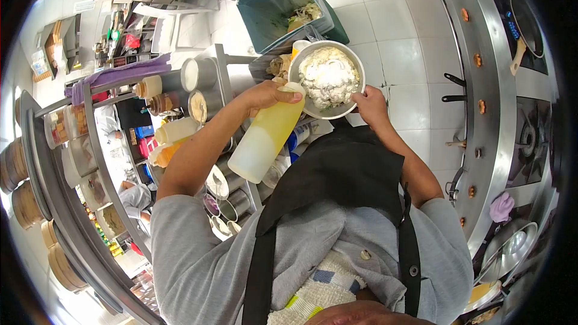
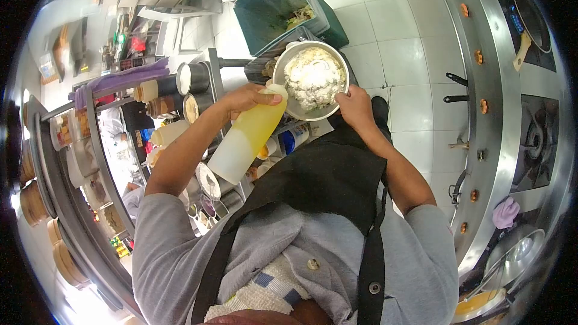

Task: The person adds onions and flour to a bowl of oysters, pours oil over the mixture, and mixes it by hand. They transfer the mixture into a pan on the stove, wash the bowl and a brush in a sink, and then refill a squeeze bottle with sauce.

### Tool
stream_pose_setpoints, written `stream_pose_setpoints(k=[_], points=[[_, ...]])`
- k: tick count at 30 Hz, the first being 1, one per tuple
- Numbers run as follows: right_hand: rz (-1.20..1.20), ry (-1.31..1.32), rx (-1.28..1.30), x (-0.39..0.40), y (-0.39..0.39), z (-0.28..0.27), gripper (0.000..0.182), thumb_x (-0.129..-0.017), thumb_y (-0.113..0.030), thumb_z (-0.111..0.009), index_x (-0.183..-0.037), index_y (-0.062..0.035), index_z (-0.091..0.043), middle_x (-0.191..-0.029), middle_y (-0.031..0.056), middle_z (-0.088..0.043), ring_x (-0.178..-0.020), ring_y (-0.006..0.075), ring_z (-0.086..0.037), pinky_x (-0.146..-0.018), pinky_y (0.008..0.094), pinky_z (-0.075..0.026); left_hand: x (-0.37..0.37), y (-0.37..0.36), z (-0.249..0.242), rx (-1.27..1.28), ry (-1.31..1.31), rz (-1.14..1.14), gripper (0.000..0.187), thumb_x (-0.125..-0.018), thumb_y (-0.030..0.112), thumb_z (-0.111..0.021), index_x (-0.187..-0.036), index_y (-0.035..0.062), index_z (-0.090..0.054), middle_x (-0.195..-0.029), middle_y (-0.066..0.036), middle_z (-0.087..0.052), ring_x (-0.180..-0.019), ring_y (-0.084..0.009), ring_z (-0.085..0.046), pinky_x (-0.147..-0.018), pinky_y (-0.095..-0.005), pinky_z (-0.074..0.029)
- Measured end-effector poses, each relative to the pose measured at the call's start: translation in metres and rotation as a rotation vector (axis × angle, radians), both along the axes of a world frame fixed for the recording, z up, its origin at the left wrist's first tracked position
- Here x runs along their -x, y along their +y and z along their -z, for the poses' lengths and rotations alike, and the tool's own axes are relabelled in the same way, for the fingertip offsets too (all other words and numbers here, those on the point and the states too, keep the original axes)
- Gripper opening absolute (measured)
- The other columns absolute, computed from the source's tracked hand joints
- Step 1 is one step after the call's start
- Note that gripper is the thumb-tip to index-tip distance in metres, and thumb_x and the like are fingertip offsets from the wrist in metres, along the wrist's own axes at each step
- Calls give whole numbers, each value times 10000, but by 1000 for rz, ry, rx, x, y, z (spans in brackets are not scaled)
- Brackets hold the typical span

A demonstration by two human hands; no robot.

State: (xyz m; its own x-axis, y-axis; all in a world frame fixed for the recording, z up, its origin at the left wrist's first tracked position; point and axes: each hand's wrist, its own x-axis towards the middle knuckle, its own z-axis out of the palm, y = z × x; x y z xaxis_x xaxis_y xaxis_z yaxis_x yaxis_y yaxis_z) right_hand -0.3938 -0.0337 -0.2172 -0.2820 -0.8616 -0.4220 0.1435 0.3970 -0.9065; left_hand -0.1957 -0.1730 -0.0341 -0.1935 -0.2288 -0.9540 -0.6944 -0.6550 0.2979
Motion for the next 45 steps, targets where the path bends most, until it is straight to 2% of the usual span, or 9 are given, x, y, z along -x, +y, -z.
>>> stream_pose_setpoints(k=[12, 16, 19, 23, 26, 30, 33, 38, 45], points=[[-4, -111, -40, -1, -8, -16, 253, -731, -168, -581, -749, 84, -603, -625, 159, -602, -556, 223, -604, -545, 358, -475, -15, 14, -9, 72, -17, 16, 460, -755, 311, -774, -1053, -3, -619, -903, -87, -664, -756, -168, -656, -647, -298, -533], [-84, 62, -15, -10, -14, 12, 273, -719, -186, -592, -746, 85, -595, -625, 165, -591, -580, 240, -589, -563, 369, -457, -27, 18, -12, 85, -41, 0, 478, -749, 322, -777, -1052, -14, -622, -898, -90, -664, -760, -169, -656, -648, -301, -531], [-80, -29, -8, -13, -19, -6, 272, -716, -188, -600, -732, 83, -588, -629, 173, -588, -581, 245, -589, -561, 372, -457, -34, 24, -14, 115, -60, -16, 480, -747, 329, -777, -1054, -9, -628, -896, -91, -665, -758, -167, -654, -653, -302, -530], [-170, 41, -15, -14, -31, -18, 264, -712, -178, -609, -738, 84, -594, -635, 170, -590, -581, 239, -591, -564, 373, -458, -46, 33, -24, 179, -66, -26, 474, -748, 334, -775, -1061, 7, -635, -897, -86, -665, -754, -164, -650, -659, -300, -526], [-203, -78, -21, -19, -40, -43, 239, -724, -144, -602, -751, 93, -599, -658, 159, -607, -588, 208, -613, -518, 354, -487, -58, 41, -38, 189, -77, -66, 469, -752, 333, -771, -1070, 17, -633, -907, -82, -664, -771, -163, -645, -673, -295, -519], [-322, -66, 12, -32, -65, -47, 221, -747, -108, -584, -802, 105, -600, -728, 149, -630, -616, 205, -641, -519, 334, -544, -82, 54, -47, 294, -35, -146, 458, -759, 320, -766, -1070, 14, -627, -930, -82, -662, -799, -164, -638, -708, -300, -513], [-341, -248, 36, -44, -77, -70, 212, -766, -83, -566, -847, 109, -601, -787, 147, -639, -654, 216, -654, -558, 347, -581, -92, 64, -59, 358, -28, -179, 446, -770, 306, -758, -1077, 14, -620, -946, -81, -660, -817, -165, -633, -724, -302, -508], [-468, -292, 11, -62, -102, -92, 201, -779, -54, -554, -894, 101, -607, -836, 152, -644, -689, 217, -660, -559, 341, -595, -110, 79, -70, 556, 21, -281, 516, -774, 318, -750, -1151, 15, -572, -990, -85, -651, -878, -162, -618, -760, -291, -492], [-586, -315, 5, -88, -130, -118, 224, -781, -58, -559, -928, 107, -596, -848, 152, -642, -687, 223, -659, -572, 341, -596, -124, 87, -111, 800, -16, -212, 568, -773, 343, -732, -1213, 40, -540, -1019, -84, -643, -923, -153, -604, -813, -296, -474]])
